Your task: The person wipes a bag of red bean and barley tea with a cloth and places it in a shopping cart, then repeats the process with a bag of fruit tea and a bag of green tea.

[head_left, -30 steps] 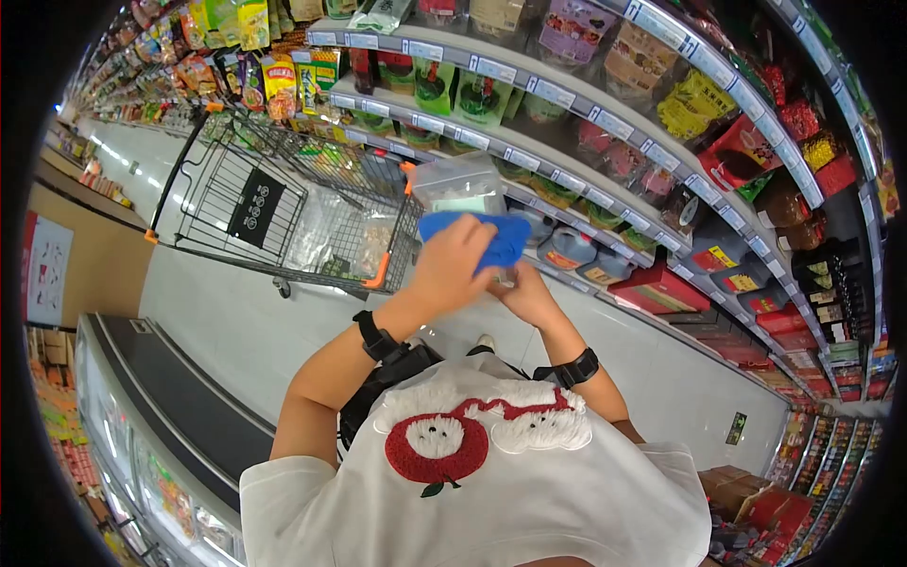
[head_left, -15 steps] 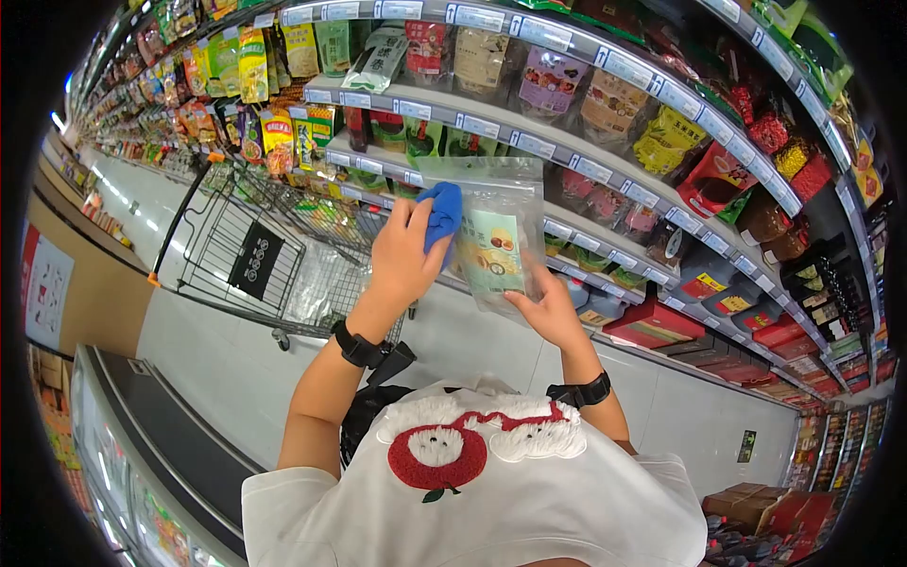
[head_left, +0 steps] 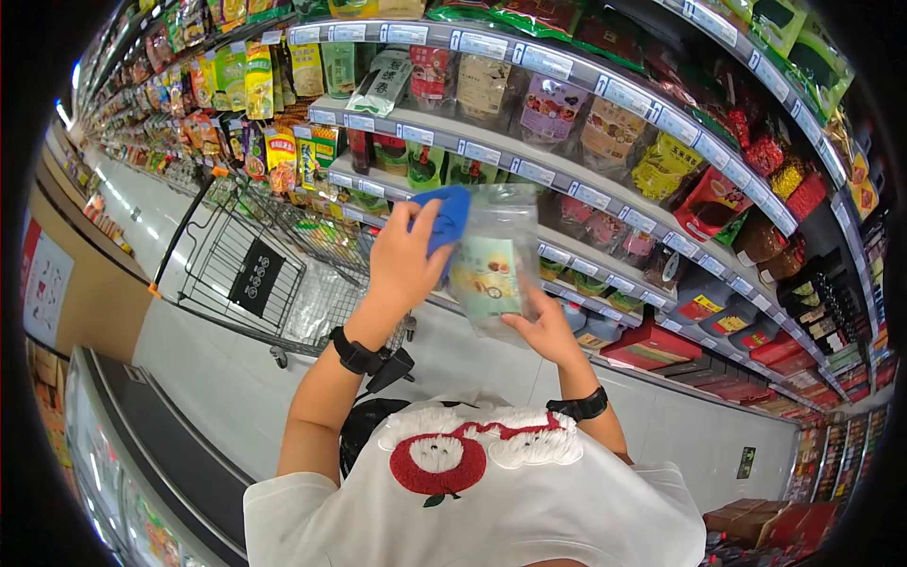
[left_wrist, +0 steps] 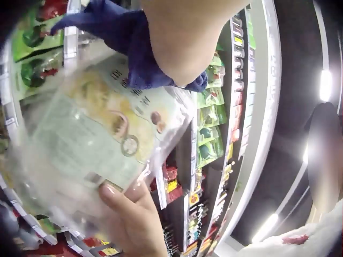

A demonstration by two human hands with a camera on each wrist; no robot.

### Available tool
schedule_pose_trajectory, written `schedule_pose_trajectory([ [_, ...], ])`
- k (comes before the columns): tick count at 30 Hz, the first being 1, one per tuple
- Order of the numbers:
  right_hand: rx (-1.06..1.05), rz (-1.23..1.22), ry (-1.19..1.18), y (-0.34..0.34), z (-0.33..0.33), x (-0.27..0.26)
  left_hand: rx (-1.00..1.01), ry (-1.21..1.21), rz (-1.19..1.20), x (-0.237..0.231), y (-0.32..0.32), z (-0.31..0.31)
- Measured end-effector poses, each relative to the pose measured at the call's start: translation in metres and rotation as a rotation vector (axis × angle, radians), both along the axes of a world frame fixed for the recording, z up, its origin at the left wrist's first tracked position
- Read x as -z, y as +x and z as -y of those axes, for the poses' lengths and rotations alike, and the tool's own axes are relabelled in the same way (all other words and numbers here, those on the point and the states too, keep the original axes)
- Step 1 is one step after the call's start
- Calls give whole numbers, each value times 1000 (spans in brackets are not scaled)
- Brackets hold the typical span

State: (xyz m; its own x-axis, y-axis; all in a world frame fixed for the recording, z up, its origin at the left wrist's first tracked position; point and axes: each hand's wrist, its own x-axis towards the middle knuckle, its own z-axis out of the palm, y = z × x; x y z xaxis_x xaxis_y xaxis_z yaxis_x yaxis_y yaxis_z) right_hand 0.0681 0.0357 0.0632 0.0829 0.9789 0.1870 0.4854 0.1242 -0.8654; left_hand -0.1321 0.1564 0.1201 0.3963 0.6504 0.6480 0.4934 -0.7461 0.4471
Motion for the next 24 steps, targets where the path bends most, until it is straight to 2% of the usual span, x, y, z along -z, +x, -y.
schedule_pose_trajectory([
  [1, 15, -30, 18, 2, 1, -3, -31, -56, 5, 4, 1, -3],
  [5, 8, -231, 174, 7, -6, 4, 69, -232, 4, 17, 12, 6],
  [6, 40, -322, 200, 5, -7, 3, 127, -92, -9, 31, 23, 19],
  [8, 99, -497, 248, 2, -10, -5, 249, -120, -53, 39, 30, 33],
  [11, 171, -620, 324, 5, -10, -12, 363, -172, -114, 46, 31, 46],
  [14, 174, -623, 418, 10, -8, -16, 315, -290, -124, 60, 29, 42],
  [16, 158, -672, 455, 15, -4, -15, 326, -574, 167, 97, 30, 23],
  [17, 136, -736, 484, 16, -2, -16, 327, -713, 315, 101, 30, 19],
  [20, 96, -857, 533, 12, 2, -23, 473, -1330, 977, 101, 29, 13],
  [22, 70, -881, 503, 13, 4, -19, 581, -1538, 1003, 98, 27, 13],
  [24, 59, -844, 471, 13, 0, -1, 682, -1722, 1030, 72, 26, 25],
])
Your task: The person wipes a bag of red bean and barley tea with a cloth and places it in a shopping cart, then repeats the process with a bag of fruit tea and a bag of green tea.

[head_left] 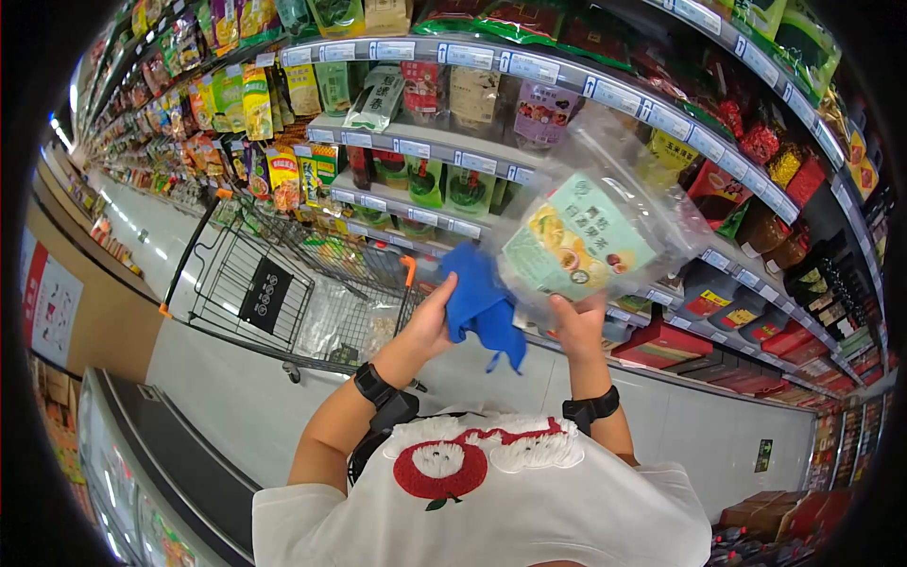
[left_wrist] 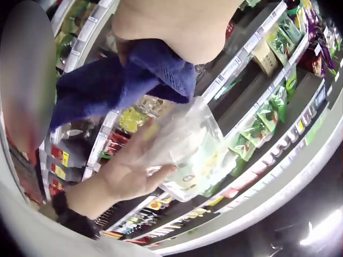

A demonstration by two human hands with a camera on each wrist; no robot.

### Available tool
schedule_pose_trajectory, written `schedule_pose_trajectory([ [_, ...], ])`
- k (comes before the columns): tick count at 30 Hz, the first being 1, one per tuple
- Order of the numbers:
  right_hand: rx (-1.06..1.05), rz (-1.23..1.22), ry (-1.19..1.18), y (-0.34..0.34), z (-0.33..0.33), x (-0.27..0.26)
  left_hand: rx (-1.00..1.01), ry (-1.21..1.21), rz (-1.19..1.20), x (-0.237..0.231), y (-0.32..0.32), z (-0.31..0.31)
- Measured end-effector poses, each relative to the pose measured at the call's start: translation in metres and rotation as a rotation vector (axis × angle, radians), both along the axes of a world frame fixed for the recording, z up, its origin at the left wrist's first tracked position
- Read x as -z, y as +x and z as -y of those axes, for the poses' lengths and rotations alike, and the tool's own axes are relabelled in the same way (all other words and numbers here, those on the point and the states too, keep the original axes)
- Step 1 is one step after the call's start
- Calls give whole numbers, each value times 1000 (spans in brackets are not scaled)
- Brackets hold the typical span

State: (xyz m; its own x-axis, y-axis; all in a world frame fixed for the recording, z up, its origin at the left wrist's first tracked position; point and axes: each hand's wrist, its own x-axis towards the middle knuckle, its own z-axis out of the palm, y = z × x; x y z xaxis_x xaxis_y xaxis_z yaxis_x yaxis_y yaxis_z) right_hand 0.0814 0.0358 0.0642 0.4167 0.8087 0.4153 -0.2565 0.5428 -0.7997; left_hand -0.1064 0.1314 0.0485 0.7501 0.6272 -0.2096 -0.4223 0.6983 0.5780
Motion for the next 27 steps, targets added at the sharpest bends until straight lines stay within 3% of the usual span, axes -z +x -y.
schedule_pose_trajectory([
  [1, -8, 22, -11, -2, -2, 6, 52, -22, 29, -17, 0, 8],
  [5, -22, -188, 17, -21, -7, 15, 117, -5, 222, -8, -1, 9],
  [8, 25, -217, 13, -25, -9, 17, 126, 70, 83, -14, 0, 17],
  [14, 26, -224, -35, -26, -5, 11, 276, 25, 165, 0, 2, 23],
  [21, 26, -111, -52, -21, 0, 14, 144, -175, 251, -1, -3, 20],
  [27, -52, -177, -34, -23, 6, 13, 55, -175, 278, -7, -11, 7],
])
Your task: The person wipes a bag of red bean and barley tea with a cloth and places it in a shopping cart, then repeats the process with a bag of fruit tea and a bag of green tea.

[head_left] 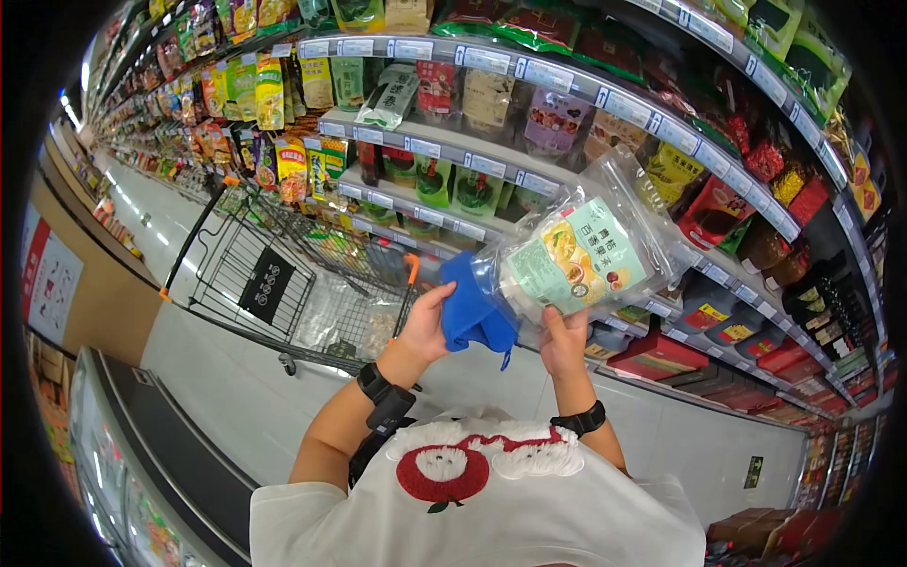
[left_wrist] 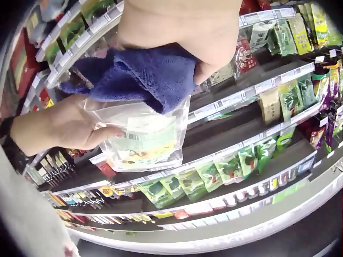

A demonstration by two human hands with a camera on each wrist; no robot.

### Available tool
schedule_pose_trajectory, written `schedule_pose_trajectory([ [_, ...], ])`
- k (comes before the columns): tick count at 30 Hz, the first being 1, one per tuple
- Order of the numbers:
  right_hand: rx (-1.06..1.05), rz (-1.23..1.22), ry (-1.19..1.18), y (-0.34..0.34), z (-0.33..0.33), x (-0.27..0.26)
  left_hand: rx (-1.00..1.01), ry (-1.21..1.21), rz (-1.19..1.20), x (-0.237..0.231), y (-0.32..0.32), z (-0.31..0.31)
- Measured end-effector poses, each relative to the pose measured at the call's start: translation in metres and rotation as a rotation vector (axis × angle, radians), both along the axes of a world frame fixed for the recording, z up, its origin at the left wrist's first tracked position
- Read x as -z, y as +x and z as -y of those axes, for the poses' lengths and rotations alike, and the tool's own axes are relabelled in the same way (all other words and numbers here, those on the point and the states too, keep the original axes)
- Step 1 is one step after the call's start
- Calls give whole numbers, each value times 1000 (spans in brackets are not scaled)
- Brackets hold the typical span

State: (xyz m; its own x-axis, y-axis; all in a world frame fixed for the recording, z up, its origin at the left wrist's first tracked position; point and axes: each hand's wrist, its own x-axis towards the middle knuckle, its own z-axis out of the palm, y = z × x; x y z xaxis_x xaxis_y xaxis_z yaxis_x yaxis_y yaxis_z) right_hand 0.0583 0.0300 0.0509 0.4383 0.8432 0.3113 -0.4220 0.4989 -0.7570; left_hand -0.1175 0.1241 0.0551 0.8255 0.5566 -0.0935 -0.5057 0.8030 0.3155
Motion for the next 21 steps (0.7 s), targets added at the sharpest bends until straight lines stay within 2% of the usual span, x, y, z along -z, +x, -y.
schedule_pose_trajectory([
  [4, 7, -13, -20, -6, 1, 1, 46, 67, -90, 5, -1, 1],
  [13, 104, 63, -57, -5, -3, 12, 238, 74, -104, 13, 8, 20],
  [16, 119, 49, -67, -7, -1, 6, 230, 85, -143, 20, 11, 21],
  [19, 82, -11, -85, -2, 1, 5, 213, 226, -172, 22, 6, 10],
  [21, 60, -33, -97, 6, 3, 6, 220, 312, -286, 14, -1, 6],
])
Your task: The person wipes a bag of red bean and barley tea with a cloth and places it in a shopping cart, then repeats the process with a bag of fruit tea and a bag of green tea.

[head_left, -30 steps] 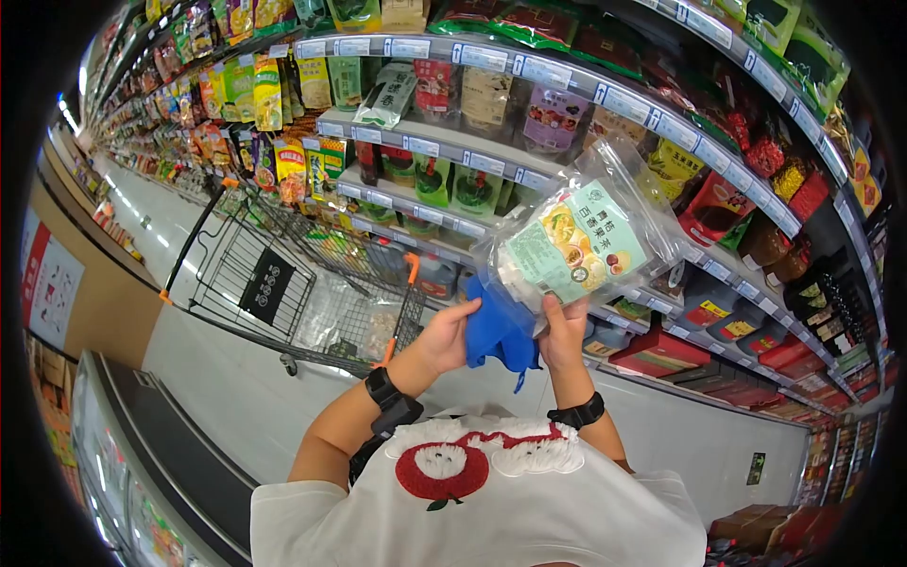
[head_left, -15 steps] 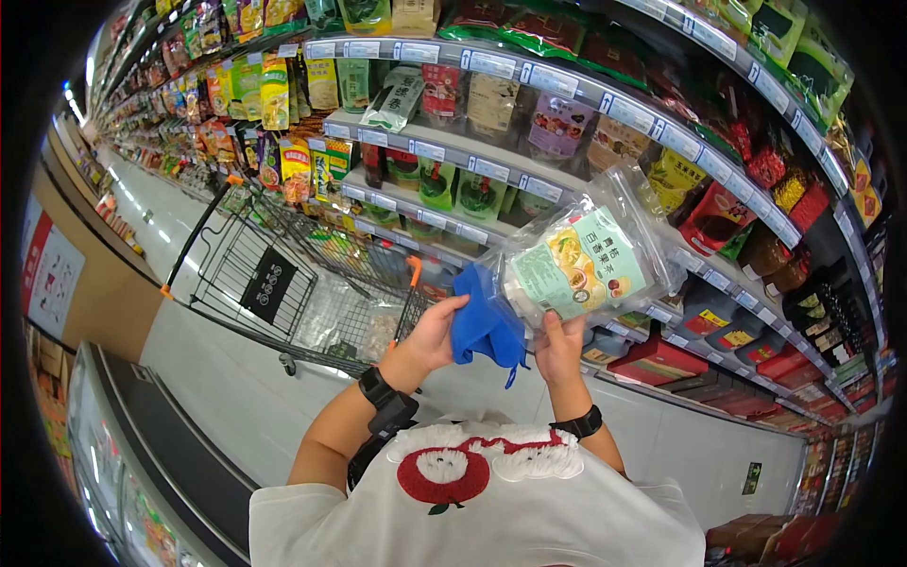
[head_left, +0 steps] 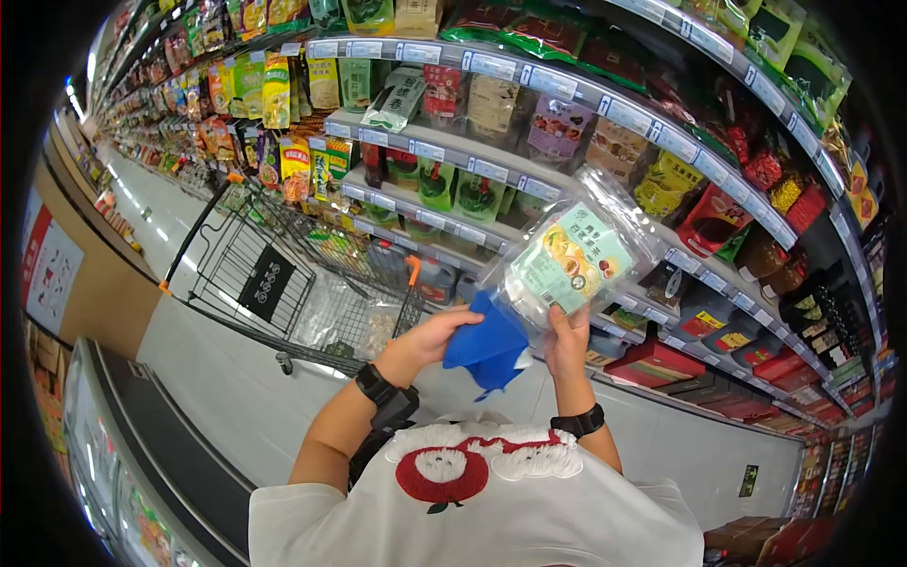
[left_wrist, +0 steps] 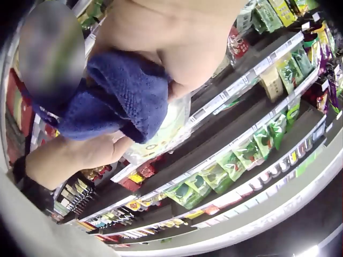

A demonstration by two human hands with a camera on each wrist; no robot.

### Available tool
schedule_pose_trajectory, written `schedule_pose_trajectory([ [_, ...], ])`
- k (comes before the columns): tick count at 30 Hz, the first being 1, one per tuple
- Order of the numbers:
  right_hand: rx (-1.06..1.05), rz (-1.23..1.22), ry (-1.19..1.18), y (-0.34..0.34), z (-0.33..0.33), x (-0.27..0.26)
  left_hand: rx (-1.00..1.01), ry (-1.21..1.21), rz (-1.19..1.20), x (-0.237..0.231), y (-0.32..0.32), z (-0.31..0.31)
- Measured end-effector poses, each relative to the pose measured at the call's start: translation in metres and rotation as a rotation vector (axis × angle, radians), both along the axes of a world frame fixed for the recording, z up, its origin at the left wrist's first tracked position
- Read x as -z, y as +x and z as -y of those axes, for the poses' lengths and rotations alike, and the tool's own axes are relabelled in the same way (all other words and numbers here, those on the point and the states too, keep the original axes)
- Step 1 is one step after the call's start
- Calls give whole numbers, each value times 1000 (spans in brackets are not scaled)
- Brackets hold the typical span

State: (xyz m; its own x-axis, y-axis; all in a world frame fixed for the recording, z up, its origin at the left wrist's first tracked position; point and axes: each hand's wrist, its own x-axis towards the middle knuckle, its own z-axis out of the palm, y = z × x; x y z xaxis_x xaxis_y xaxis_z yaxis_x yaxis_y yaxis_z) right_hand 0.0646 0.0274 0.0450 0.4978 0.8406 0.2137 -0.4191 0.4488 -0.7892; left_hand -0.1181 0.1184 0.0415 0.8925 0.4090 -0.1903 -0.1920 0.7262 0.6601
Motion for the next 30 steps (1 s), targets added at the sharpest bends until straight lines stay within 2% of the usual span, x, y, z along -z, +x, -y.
schedule_pose_trajectory([
  [3, -5, 136, -86, 17, 4, 4, -46, 259, -209, -12, -17, -18],
  [6, -55, 140, -139, 21, 9, -3, -117, 421, -340, -7, -40, -44],
  [9, -116, 202, -153, 31, 9, 9, -264, 316, -254, -19, -51, -56],
  [13, -364, 266, -260, 24, 17, -3, -454, 248, -52, -21, -44, -47],
  [15, -531, 305, -299, 22, 17, 6, -435, 188, 34, -18, -37, -37],
  [17, -605, 236, -297, 18, 16, 13, -381, 105, 139, -17, -35, -32],
  [19, -664, 138, -288, 12, 18, 12, -398, 114, 141, -19, -32, -27],
  [24, -686, 72, -291, 12, 19, 17, -395, 78, 64, -2, -28, -23],
  [30, -601, -85, -208, 12, 20, 15, -167, 83, 108, 21, -21, -15],
])
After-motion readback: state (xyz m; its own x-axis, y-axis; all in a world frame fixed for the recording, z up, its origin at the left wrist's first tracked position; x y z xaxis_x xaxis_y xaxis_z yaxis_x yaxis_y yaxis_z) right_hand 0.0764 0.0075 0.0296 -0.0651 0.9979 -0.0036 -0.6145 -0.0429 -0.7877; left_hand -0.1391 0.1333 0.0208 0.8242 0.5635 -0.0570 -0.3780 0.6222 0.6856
